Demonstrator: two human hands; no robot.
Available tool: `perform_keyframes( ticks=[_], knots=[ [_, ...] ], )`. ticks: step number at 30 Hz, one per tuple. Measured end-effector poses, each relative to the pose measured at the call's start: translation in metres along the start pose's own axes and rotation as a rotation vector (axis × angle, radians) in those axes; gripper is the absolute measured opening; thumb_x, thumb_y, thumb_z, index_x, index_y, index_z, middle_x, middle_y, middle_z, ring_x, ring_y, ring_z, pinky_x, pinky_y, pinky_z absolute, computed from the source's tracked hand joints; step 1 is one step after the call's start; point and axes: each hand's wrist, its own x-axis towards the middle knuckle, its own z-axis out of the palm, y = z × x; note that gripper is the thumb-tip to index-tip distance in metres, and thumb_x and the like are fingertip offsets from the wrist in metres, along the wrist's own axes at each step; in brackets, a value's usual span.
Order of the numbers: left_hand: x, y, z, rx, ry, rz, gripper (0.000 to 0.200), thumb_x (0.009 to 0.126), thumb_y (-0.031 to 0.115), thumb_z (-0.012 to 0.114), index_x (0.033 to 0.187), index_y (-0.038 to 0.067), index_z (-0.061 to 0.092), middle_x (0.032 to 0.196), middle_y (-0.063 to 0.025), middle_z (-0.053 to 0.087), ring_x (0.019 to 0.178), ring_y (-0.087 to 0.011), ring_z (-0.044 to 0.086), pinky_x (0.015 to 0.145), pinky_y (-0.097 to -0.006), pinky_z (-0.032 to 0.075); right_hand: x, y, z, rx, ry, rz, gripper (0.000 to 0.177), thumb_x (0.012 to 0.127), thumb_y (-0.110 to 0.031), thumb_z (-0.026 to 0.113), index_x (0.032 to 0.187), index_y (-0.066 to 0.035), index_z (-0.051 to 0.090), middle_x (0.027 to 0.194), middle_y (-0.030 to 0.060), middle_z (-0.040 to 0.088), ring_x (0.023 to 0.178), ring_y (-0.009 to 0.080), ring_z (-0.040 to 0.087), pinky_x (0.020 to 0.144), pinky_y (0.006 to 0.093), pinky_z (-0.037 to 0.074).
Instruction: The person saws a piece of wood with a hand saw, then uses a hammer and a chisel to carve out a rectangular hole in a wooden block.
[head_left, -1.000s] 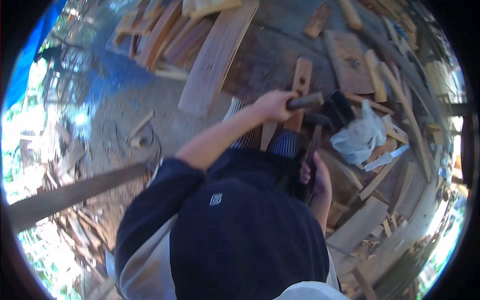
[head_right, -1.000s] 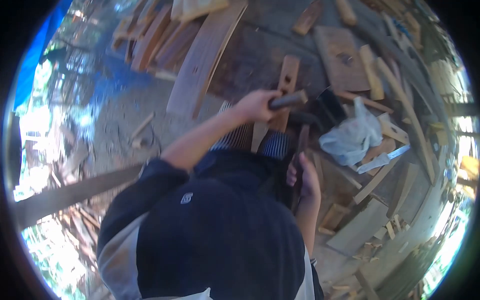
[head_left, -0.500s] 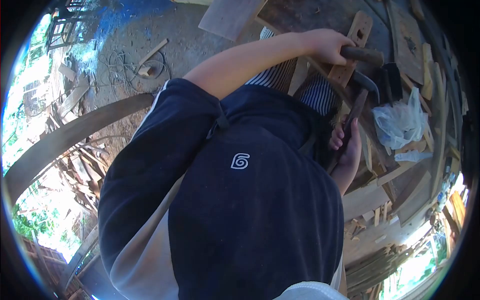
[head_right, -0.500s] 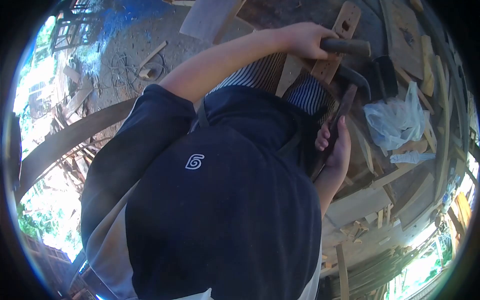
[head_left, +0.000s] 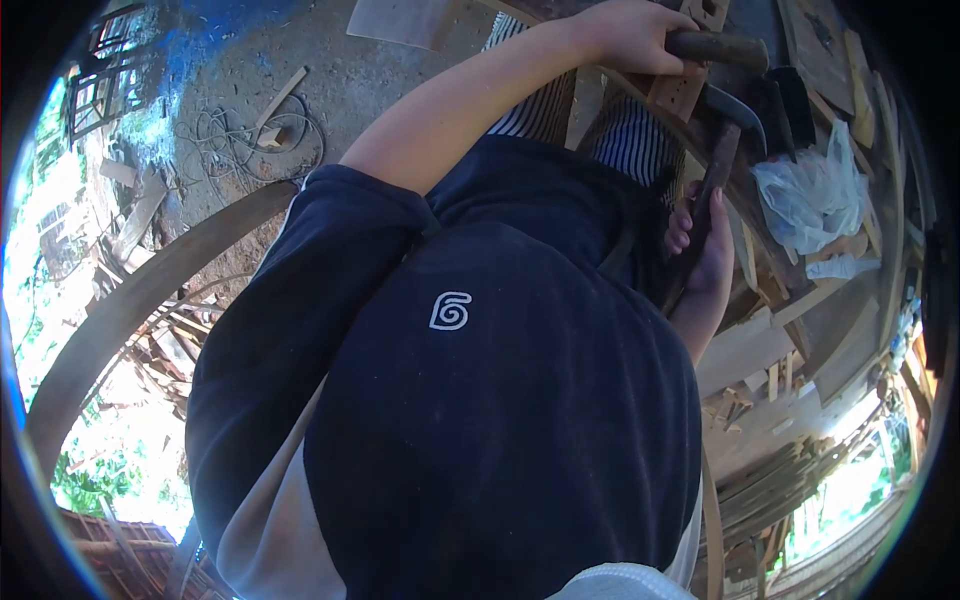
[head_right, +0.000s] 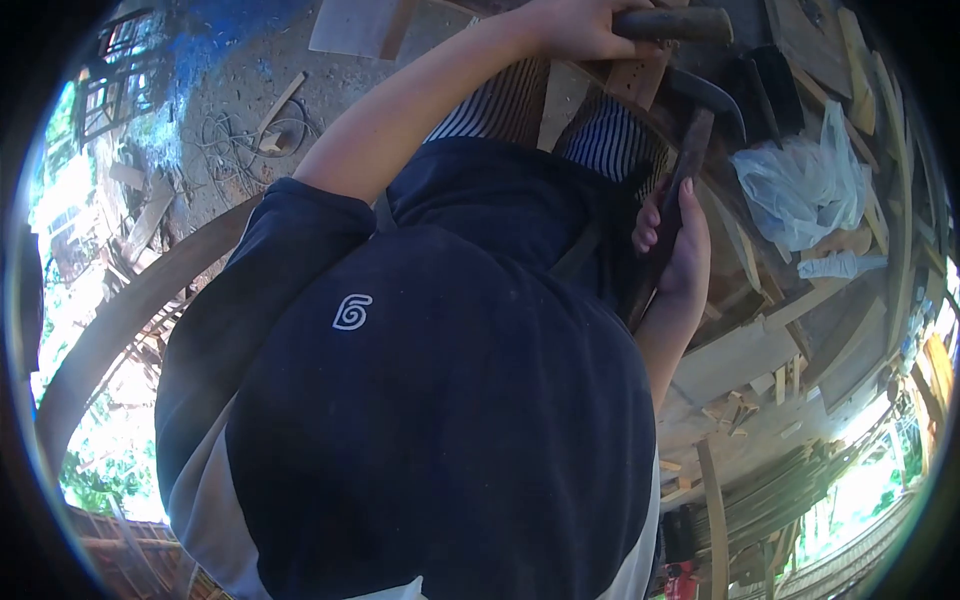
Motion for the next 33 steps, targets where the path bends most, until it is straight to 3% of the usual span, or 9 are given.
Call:
perform_keyframes(
  ticks=[1,14,20,22,26,27,28,30,33],
  knots=[
    [0.000,0.000,0.001,-0.024,-0.017,-0.038,0.047,0.076,0.031,0.070,0.112,0.002,0.064,0.097,-0.0248,0.066,0.096,-0.0402,0.063,0.080,-0.0441,0.049,0.001,0.001,0.000,0.004,0.010,0.000,0.032,0.101,-0.039,0.047,0.103,-0.007,0.049,0.068,0.0031,0.045,0.051,0.0110,0.042,0.044,0.0244,0.036],
    [-0.003,0.003,0.006,0.008,-0.013,-0.127,0.044,0.078,0.029,0.070,0.112,0.003,0.064,0.093,-0.0221,0.068,0.090,-0.0358,0.066,0.078,-0.0412,0.051,0.028,-0.050,0.028,-0.045,-0.023,-0.220,0.023,0.099,-0.021,0.050,0.110,-0.001,0.049,0.081,0.0084,0.052,0.065,0.0144,0.050,0.055,0.0265,0.041],
    [-0.004,0.012,0.002,-0.330,0.077,-0.274,0.050,0.084,0.032,0.071,0.120,0.000,0.058,0.092,-0.0117,0.066,0.082,-0.0230,0.063,0.073,-0.0361,0.050,0.028,-0.039,0.024,0.020,-0.030,-0.205,0.024,0.099,-0.020,0.050,0.113,-0.001,0.048,0.082,0.0089,0.053,0.067,0.0150,0.050,0.056,0.0269,0.042],
    [0.000,0.015,0.002,-0.313,0.297,-0.248,0.049,0.088,0.035,0.070,0.120,0.000,0.057,0.091,-0.0074,0.062,0.081,-0.0189,0.060,0.072,-0.0346,0.049,0.025,-0.035,0.023,0.023,-0.020,-0.209,0.025,0.098,-0.020,0.051,0.114,-0.001,0.048,0.082,0.0088,0.053,0.066,0.0150,0.050,0.056,0.0270,0.042],
    [0.018,0.047,-0.015,-0.564,0.332,-0.260,0.032,0.091,0.030,0.069,0.104,0.002,0.058,0.070,0.0012,0.052,0.059,-0.0078,0.050,0.054,-0.0267,0.041,0.026,-0.028,0.019,0.066,-0.033,-0.197,0.026,0.098,-0.021,0.052,0.114,-0.001,0.048,0.081,0.0085,0.052,0.066,0.0145,0.050,0.055,0.0269,0.042],
    [0.025,0.059,-0.014,-0.640,0.418,-0.181,0.025,0.092,0.027,0.068,0.093,0.005,0.057,0.064,0.0042,0.047,0.052,-0.0043,0.042,0.048,-0.0248,0.035,0.026,-0.028,0.019,0.068,-0.056,-0.198,0.026,0.098,-0.021,0.052,0.114,-0.001,0.048,0.080,0.0084,0.051,0.065,0.0143,0.050,0.055,0.0267,0.041],
    [0.033,0.062,-0.017,-0.641,0.413,-0.180,0.025,0.092,0.027,0.068,0.093,0.005,0.057,0.064,0.0042,0.047,0.052,-0.0043,0.042,0.048,-0.0248,0.035,0.026,-0.028,0.020,0.071,-0.052,-0.200,0.026,0.098,-0.021,0.052,0.114,-0.001,0.048,0.080,0.0084,0.051,0.065,0.0143,0.050,0.055,0.0267,0.041],
    [0.049,0.067,-0.022,-0.610,0.470,0.037,0.024,0.093,0.025,0.066,0.084,0.007,0.055,0.064,0.0035,0.048,0.051,-0.0049,0.042,0.046,-0.0260,0.034,0.026,-0.028,0.022,0.022,-0.016,-0.198,0.029,0.099,-0.023,0.050,0.118,-0.003,0.048,0.080,0.0063,0.048,0.065,0.0124,0.047,0.053,0.0245,0.039],
    [0.065,0.078,-0.018,-0.693,0.507,0.093,0.027,0.094,0.024,0.065,0.076,0.009,0.051,0.061,0.0037,0.046,0.050,-0.0044,0.040,0.046,-0.0260,0.032,0.027,-0.028,0.021,0.034,-0.019,-0.210,0.029,0.099,-0.023,0.051,0.118,-0.002,0.048,0.080,0.0068,0.049,0.064,0.0125,0.047,0.053,0.0249,0.039]
  ],
)
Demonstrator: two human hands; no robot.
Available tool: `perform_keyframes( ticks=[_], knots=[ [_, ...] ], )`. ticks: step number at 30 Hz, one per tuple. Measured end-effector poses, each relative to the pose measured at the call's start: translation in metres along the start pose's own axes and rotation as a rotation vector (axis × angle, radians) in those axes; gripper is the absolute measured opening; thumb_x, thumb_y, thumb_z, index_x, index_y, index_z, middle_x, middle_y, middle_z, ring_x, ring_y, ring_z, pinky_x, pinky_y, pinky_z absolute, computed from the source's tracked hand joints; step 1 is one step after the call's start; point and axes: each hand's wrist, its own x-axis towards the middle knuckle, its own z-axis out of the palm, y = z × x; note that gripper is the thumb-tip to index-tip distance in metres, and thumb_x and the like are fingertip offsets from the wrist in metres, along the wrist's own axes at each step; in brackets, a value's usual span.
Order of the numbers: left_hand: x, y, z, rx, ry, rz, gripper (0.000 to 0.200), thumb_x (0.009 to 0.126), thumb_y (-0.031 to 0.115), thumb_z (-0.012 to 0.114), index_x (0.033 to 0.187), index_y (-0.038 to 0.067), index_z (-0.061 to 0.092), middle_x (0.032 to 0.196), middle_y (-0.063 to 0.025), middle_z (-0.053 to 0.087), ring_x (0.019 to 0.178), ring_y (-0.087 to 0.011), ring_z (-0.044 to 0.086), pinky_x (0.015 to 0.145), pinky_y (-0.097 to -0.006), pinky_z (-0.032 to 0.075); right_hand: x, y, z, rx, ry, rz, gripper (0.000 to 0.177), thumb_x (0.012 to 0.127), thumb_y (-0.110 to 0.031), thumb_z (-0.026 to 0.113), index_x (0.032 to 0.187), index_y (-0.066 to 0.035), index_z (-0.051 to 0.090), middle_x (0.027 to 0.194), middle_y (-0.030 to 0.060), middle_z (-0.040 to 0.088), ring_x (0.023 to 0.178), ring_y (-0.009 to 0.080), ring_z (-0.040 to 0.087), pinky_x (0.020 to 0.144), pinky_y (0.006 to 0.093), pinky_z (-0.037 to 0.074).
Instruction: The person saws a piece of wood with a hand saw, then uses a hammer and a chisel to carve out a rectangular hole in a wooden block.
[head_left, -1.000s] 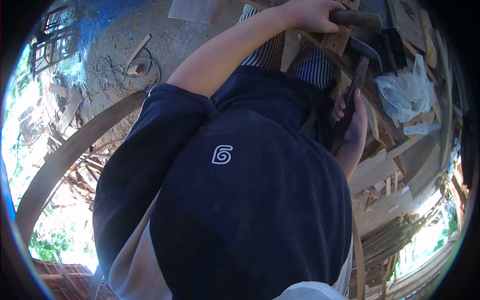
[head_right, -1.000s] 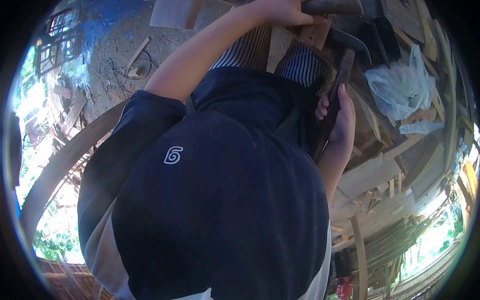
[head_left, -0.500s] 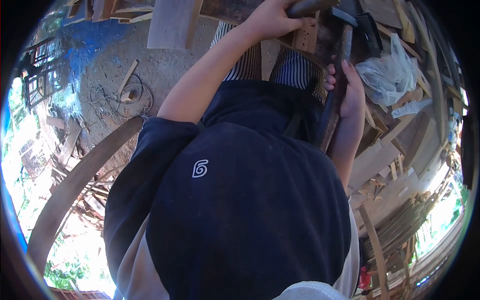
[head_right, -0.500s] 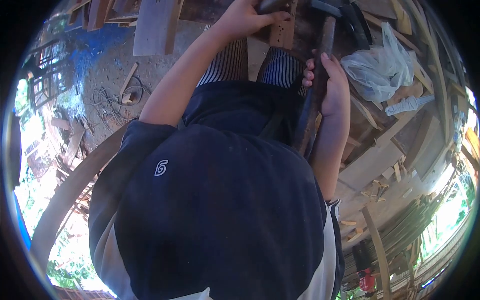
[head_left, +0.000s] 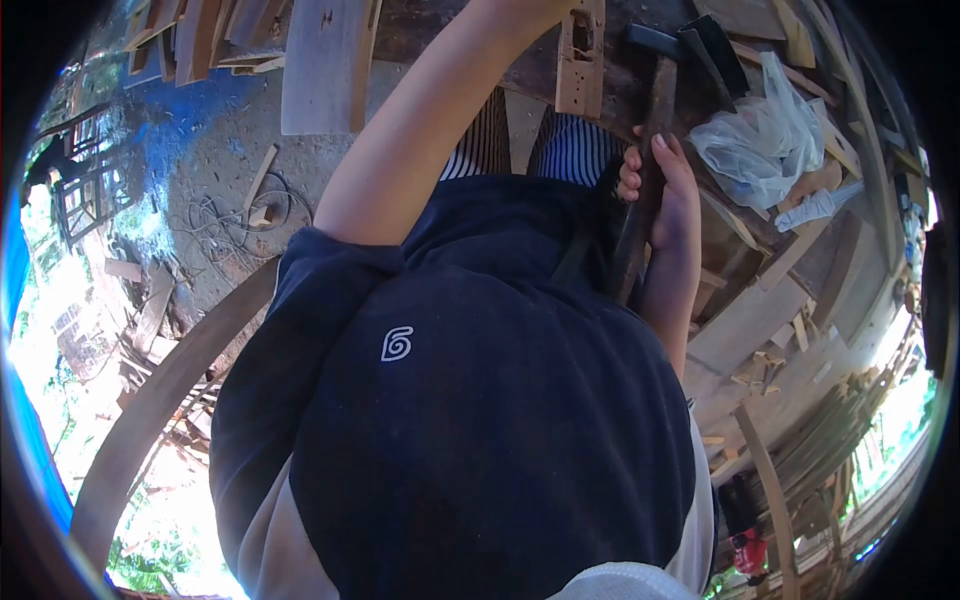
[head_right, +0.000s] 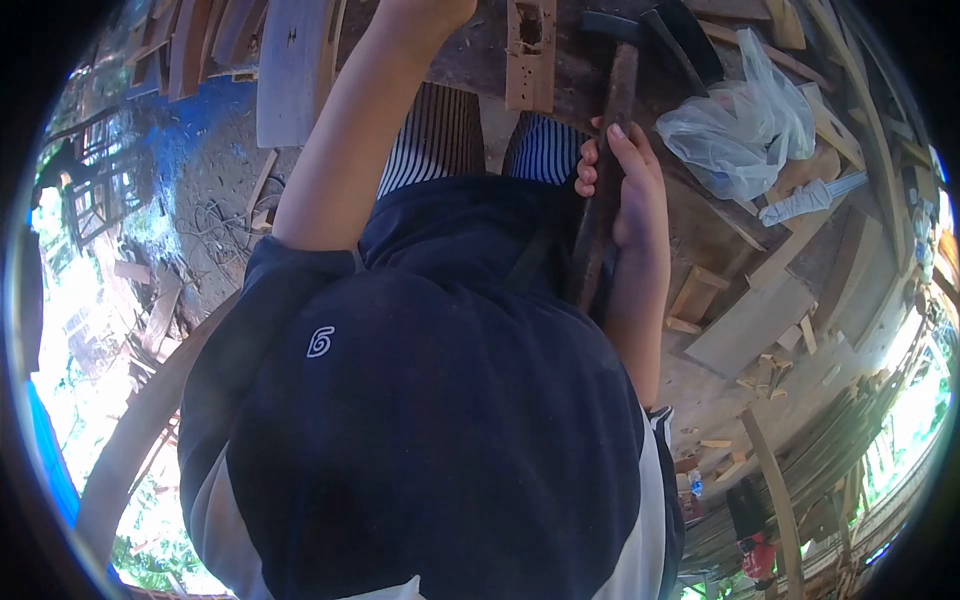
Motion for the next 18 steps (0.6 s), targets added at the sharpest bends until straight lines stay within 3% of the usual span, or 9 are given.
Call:
perform_keyframes(
  ticks=[4,8,18],
  knots=[
    [0.013,-0.006,0.015,-0.051,0.059,0.141,0.029,0.095,0.023,0.064,0.074,0.010,0.049,0.059,0.0041,0.045,0.049,-0.0043,0.038,0.046,-0.0260,0.032,0.001,0.001,0.000,0.012,0.011,-0.019,0.029,0.099,-0.023,0.051,0.117,-0.001,0.049,0.080,0.0071,0.049,0.063,0.0127,0.047,0.052,0.0252,0.039],
    [0.013,-0.012,0.018,0.022,0.052,0.183,0.028,0.095,0.023,0.063,0.075,0.010,0.049,0.059,0.0045,0.046,0.049,-0.0037,0.038,0.047,-0.0260,0.032,0.003,0.002,-0.005,0.034,-0.033,-0.038,0.028,0.098,-0.022,0.054,0.116,-0.001,0.050,0.080,0.0076,0.051,0.064,0.0129,0.050,0.053,0.0256,0.042],
    [0.003,-0.031,0.029,-0.083,0.263,0.279,0.020,0.095,0.014,0.062,0.081,0.008,0.049,0.064,0.0048,0.048,0.053,-0.0032,0.040,0.050,-0.0256,0.034,0.006,0.003,-0.004,0.031,-0.008,-0.079,0.028,0.098,-0.022,0.056,0.116,0.000,0.051,0.077,0.0080,0.054,0.060,0.0121,0.052,0.051,0.0255,0.044]
  ],
)
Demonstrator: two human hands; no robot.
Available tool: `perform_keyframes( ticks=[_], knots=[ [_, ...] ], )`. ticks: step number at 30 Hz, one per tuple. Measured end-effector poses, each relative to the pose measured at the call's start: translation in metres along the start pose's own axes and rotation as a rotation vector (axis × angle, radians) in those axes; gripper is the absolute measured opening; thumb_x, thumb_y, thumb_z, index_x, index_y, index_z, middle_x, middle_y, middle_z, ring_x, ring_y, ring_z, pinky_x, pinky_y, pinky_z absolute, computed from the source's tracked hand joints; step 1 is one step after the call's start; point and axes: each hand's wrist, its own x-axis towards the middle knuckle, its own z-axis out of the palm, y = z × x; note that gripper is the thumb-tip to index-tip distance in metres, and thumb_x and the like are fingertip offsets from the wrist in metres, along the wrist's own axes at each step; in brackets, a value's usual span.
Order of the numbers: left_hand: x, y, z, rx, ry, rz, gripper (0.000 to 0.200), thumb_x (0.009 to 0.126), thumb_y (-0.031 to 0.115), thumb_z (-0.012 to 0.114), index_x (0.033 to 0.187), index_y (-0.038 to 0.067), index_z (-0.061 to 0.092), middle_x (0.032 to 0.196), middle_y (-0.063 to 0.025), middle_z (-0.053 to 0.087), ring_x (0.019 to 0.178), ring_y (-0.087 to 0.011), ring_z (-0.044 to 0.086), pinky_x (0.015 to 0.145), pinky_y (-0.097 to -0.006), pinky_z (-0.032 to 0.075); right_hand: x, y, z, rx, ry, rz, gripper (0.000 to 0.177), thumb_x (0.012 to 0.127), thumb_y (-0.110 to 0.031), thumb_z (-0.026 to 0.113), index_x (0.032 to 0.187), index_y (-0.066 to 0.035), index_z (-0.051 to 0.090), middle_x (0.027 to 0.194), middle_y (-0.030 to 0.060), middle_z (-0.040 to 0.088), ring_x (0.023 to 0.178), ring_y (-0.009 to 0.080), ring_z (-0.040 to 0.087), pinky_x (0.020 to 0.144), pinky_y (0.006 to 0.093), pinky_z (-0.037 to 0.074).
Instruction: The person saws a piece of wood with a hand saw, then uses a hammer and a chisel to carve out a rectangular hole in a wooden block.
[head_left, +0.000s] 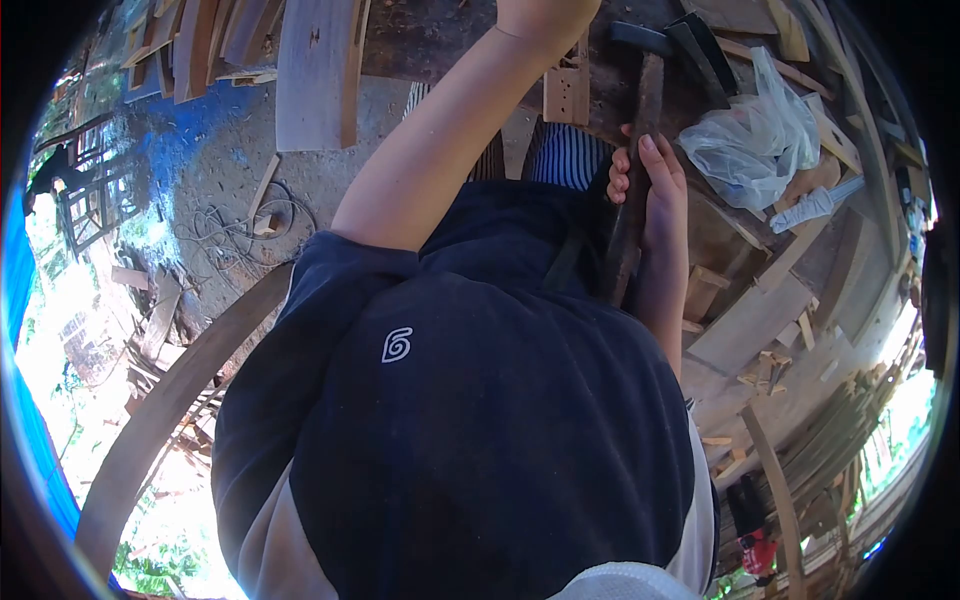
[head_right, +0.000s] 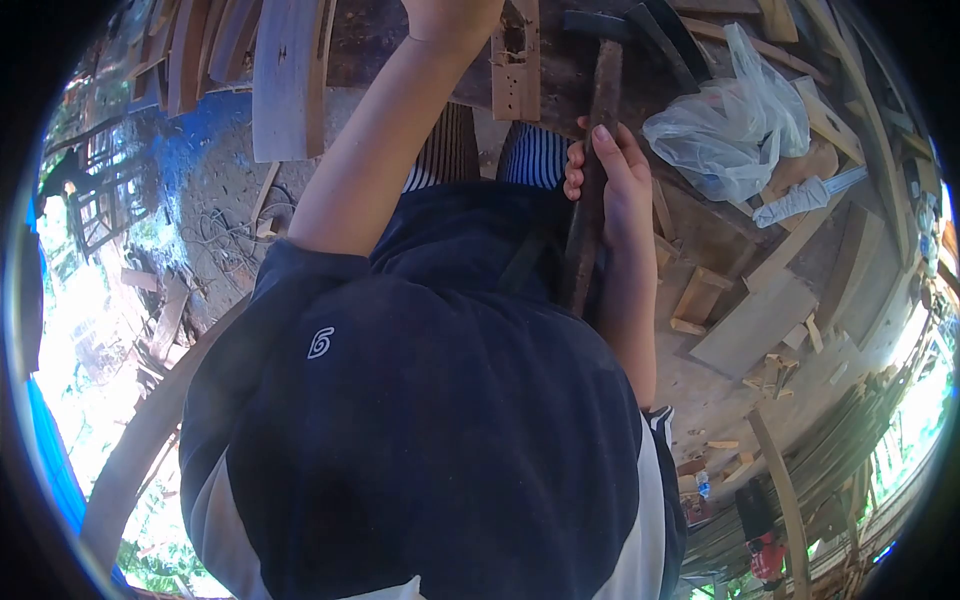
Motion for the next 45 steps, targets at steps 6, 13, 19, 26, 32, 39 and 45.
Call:
perform_keyframes(
  ticks=[6,13,19,26,32,39,45],
  knots=[
    [-0.002,-0.006,0.002,0.144,-0.006,0.120,0.011,0.094,0.013,0.062,0.092,0.005,0.053,0.075,0.0008,0.053,0.063,-0.0067,0.044,0.061,-0.0246,0.040,-0.001,-0.001,0.003,-0.025,0.010,-0.006,0.025,0.099,-0.021,0.054,0.114,-0.001,0.051,0.076,0.0074,0.053,0.059,0.0120,0.051,0.050,0.0252,0.043],
    [-0.007,0.007,0.010,0.323,-0.025,0.065,0.014,0.090,0.012,0.064,0.093,0.004,0.052,0.071,-0.0058,0.050,0.063,-0.0118,0.044,0.061,-0.0268,0.041,-0.015,-0.030,0.021,-0.227,-0.051,0.003,0.021,0.100,-0.019,0.051,0.114,-0.004,0.045,0.074,0.0049,0.049,0.055,0.0111,0.048,0.048,0.0249,0.041],
    [-0.010,0.010,0.013,0.340,-0.124,0.106,0.018,0.083,0.007,0.065,0.093,0.004,0.051,0.067,-0.0101,0.047,0.060,-0.0157,0.044,0.057,-0.0291,0.041,-0.069,-0.125,0.075,-0.611,0.074,-0.467,0.022,0.101,-0.016,0.048,0.117,-0.002,0.045,0.075,0.0044,0.050,0.054,0.0086,0.047,0.045,0.0220,0.038],
    [-0.013,0.006,0.017,0.484,-0.125,0.249,0.017,0.077,0.013,0.072,0.081,0.006,0.057,0.069,-0.0115,0.063,0.065,-0.0270,0.067,0.059,-0.0337,0.050,-0.096,-0.180,0.127,-0.984,0.031,-0.885,0.024,0.102,-0.015,0.044,0.122,-0.001,0.044,0.074,0.0028,0.051,0.055,0.0063,0.046,0.047,0.0211,0.038],
    [-0.013,0.002,0.014,0.404,-0.120,0.171,0.016,0.077,0.012,0.072,0.084,0.005,0.059,0.068,-0.0101,0.062,0.060,-0.0188,0.063,0.058,-0.0306,0.049,-0.121,-0.208,0.159,-1.175,0.044,-0.774,0.022,0.103,-0.019,0.045,0.116,-0.002,0.050,0.064,-0.0003,0.047,0.049,0.0051,0.042,0.045,0.0202,0.033],
    [-0.012,0.003,0.014,0.353,-0.139,0.164,0.020,0.076,0.015,0.072,0.090,0.006,0.059,0.075,-0.0166,0.065,0.069,-0.0366,0.064,0.063,-0.0371,0.052,-0.097,-0.206,0.139,-1.761,0.135,-0.962,0.032,0.100,-0.023,0.052,0.123,-0.001,0.052,0.068,0.0008,0.052,0.053,0.0080,0.046,0.050,0.0224,0.037],
    [-0.008,0.005,0.013,0.361,-0.283,-0.014,0.015,0.085,0.006,0.065,0.089,0.004,0.051,0.065,-0.0058,0.044,0.058,-0.0134,0.042,0.053,-0.0290,0.039,-0.112,-0.229,0.152,-1.318,0.163,-0.668,0.030,0.101,-0.028,0.051,0.118,-0.004,0.048,0.068,-0.0013,0.048,0.050,0.0044,0.042,0.046,0.0200,0.033]
  ],
)
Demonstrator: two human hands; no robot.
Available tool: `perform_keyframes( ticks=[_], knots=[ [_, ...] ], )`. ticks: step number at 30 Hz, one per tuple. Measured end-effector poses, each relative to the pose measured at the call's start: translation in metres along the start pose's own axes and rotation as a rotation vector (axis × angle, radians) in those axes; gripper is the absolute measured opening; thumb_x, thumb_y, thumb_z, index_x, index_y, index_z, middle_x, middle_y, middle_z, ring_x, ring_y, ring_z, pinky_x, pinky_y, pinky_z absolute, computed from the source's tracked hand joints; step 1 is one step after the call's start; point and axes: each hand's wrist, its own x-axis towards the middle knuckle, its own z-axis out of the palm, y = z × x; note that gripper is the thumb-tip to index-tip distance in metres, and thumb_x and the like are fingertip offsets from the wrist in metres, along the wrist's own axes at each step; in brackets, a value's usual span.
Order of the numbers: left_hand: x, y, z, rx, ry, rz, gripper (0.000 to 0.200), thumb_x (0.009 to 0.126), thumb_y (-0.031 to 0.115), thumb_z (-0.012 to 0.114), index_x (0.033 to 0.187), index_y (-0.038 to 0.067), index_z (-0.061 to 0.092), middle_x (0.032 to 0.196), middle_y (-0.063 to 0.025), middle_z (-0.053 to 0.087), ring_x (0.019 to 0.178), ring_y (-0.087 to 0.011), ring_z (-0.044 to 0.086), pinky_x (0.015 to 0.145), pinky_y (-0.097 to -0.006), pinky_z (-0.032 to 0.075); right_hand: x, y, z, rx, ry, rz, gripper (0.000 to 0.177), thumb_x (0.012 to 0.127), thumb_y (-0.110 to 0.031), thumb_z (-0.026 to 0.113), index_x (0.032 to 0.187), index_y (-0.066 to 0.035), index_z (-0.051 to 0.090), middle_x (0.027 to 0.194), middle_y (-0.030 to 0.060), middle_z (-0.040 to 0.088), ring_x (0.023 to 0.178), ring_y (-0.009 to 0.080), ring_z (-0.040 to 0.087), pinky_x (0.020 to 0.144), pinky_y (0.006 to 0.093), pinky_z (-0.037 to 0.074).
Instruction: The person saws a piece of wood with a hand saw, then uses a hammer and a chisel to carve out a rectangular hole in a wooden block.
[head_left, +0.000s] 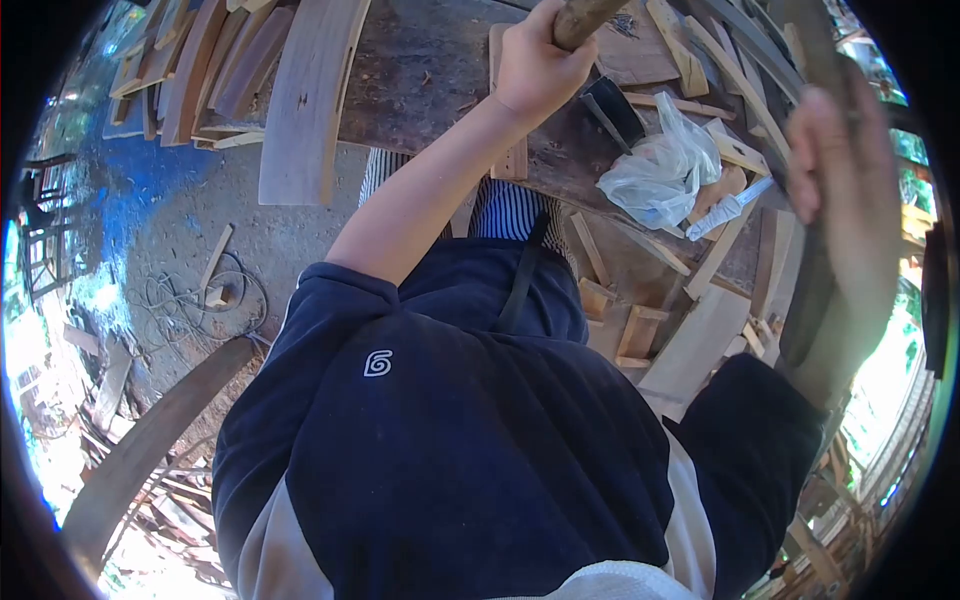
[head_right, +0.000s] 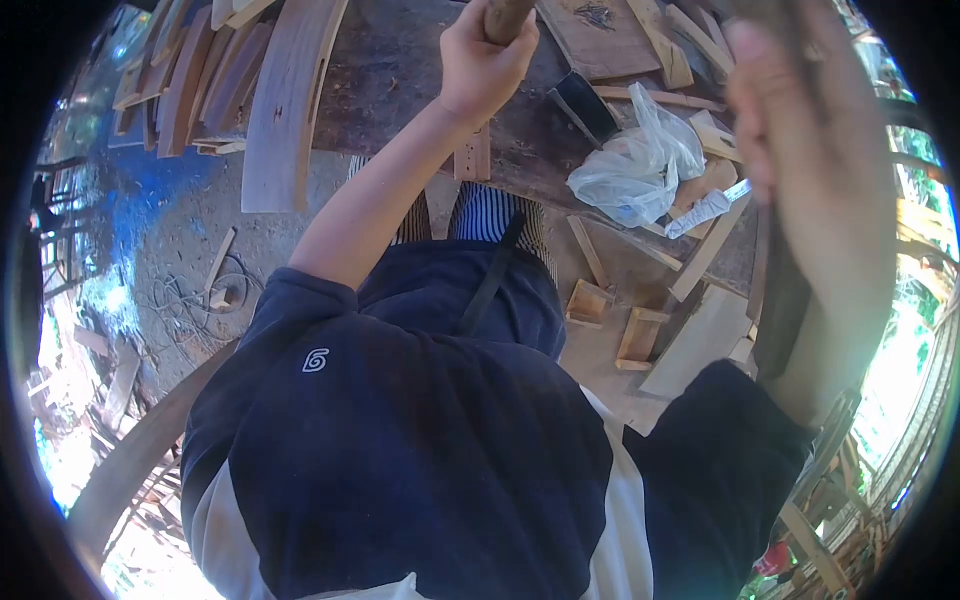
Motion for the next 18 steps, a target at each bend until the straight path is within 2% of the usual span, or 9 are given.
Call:
perform_keyframes(
  ticks=[2,4,6,7,9,11,12,16,18],
  knots=[
    [0.001,0.009,0.002,-0.021,0.021,-0.029,0.014,0.085,0.005,0.064,0.088,0.004,0.050,0.065,-0.0054,0.043,0.058,-0.0129,0.040,0.053,-0.0287,0.037,0.005,-0.008,-0.013,0.142,0.019,-0.163,0.031,0.102,-0.033,0.047,0.090,-0.006,0.055,0.062,-0.0037,0.043,0.048,0.0029,0.039,0.044,0.0188,0.030],
    [0.001,0.011,0.001,-0.039,0.051,-0.058,0.013,0.086,0.005,0.063,0.087,0.004,0.050,0.064,-0.0049,0.041,0.057,-0.0125,0.039,0.052,-0.0284,0.036,0.016,0.016,0.006,0.064,0.150,-0.180,0.038,0.103,-0.033,0.045,0.077,-0.007,0.051,0.059,-0.0033,0.042,0.048,0.0041,0.038,0.045,0.0193,0.030],
    [0.002,0.009,0.000,0.055,-0.014,-0.047,0.015,0.088,0.009,0.064,0.086,0.004,0.050,0.062,-0.0034,0.043,0.055,-0.0114,0.041,0.051,-0.0280,0.038,0.016,0.044,0.025,-0.116,0.100,-0.330,0.033,0.104,-0.032,0.044,0.090,-0.004,0.055,0.064,-0.0015,0.045,0.049,0.0050,0.039,0.045,0.0212,0.031],
    [0.000,0.003,0.002,0.055,-0.005,-0.041,0.015,0.088,0.009,0.064,0.086,0.004,0.050,0.062,-0.0034,0.043,0.055,-0.0114,0.041,0.051,-0.0280,0.038,0.013,0.044,0.029,-0.159,0.004,-0.281,0.027,0.101,-0.026,0.051,0.113,-0.002,0.049,0.068,0.0002,0.049,0.052,0.0053,0.042,0.046,0.0216,0.034],
    [-0.008,-0.010,0.010,0.161,0.085,0.091,0.019,0.077,0.012,0.072,0.089,0.005,0.060,0.069,-0.0110,0.063,0.061,-0.0185,0.064,0.060,-0.0305,0.050,0.007,0.035,0.024,-0.208,-0.106,-0.246,0.045,0.098,-0.021,0.057,0.136,-0.001,0.043,0.073,0.0018,0.053,0.054,0.0056,0.046,0.048,0.0220,0.037],
    [-0.008,-0.008,0.014,0.165,0.094,0.118,0.020,0.076,0.013,0.073,0.090,0.006,0.060,0.070,-0.0121,0.063,0.063,-0.0225,0.065,0.060,-0.0323,0.051,-0.004,0.018,0.001,-0.172,-0.100,0.018,0.033,0.102,-0.027,0.049,0.122,-0.001,0.047,0.073,0.0000,0.049,0.051,0.0041,0.042,0.044,0.0197,0.034],
    [-0.010,-0.008,0.015,0.166,0.076,0.139,0.021,0.076,0.014,0.074,0.090,0.007,0.060,0.070,-0.0132,0.063,0.064,-0.0266,0.066,0.061,-0.0340,0.051,-0.005,0.014,-0.002,-0.105,0.084,0.123,0.030,0.102,-0.026,0.049,0.119,-0.001,0.048,0.072,0.0003,0.047,0.050,0.0043,0.041,0.043,0.0191,0.035],
    [-0.009,-0.009,0.017,0.168,0.039,0.096,0.024,0.074,0.016,0.075,0.091,0.009,0.059,0.075,-0.0141,0.064,0.071,-0.0333,0.066,0.062,-0.0388,0.052,-0.013,0.019,-0.014,0.243,0.179,-0.083,0.025,0.102,-0.029,0.048,0.109,-0.005,0.048,0.067,0.0008,0.046,0.047,0.0065,0.044,0.040,0.0202,0.035],
    [-0.008,-0.009,0.019,0.226,-0.014,0.109,0.025,0.073,0.017,0.074,0.091,0.009,0.059,0.077,-0.0139,0.065,0.074,-0.0340,0.066,0.063,-0.0423,0.052,-0.028,0.037,0.008,0.026,0.128,0.022,0.032,0.102,-0.030,0.045,0.114,0.000,0.048,0.067,0.0020,0.048,0.047,0.0080,0.044,0.041,0.0207,0.035]
  ],
)
